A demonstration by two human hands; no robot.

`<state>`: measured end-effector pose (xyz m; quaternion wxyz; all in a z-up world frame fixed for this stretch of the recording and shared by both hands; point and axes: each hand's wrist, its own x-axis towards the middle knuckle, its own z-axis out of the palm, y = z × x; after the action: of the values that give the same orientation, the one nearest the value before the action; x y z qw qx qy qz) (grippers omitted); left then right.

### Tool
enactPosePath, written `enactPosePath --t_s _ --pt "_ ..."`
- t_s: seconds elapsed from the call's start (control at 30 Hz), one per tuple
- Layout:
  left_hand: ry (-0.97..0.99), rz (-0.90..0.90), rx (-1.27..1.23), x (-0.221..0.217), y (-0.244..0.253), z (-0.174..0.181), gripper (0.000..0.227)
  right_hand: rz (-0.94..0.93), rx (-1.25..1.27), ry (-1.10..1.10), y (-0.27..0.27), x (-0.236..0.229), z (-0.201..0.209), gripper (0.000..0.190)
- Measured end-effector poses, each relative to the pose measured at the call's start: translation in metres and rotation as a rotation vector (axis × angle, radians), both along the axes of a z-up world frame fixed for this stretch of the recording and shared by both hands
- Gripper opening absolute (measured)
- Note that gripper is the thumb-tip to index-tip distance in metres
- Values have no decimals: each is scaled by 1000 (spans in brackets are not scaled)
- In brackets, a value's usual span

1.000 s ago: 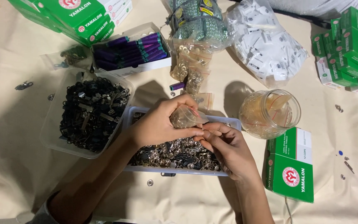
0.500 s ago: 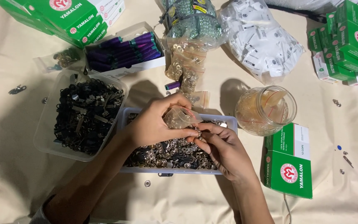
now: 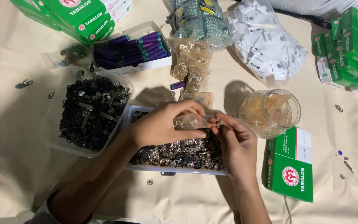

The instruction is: The person repeatedly picks small metal snap fasteners from a plastic bin, places them into a small clear bag, and returns the bag to the bin. The hands work continuously over the bin, handling individual fasteners one at a time.

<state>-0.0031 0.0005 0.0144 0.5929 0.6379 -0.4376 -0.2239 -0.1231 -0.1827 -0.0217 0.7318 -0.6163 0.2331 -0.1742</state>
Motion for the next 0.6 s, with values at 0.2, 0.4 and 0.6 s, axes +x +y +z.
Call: enactPosePath --t_s 0.2,0.4,0.6 --pt "-120 -118 16 2 -2 -11 40 -38 -519 -18 14 -11 24 23" --pt "-131 -87 68 2 -3 -21 28 65 -893 -253 30 -15 36 21" --pt "-149 -80 85 3 -3 -28 30 196 -1067 -396 34 -16 33 26"
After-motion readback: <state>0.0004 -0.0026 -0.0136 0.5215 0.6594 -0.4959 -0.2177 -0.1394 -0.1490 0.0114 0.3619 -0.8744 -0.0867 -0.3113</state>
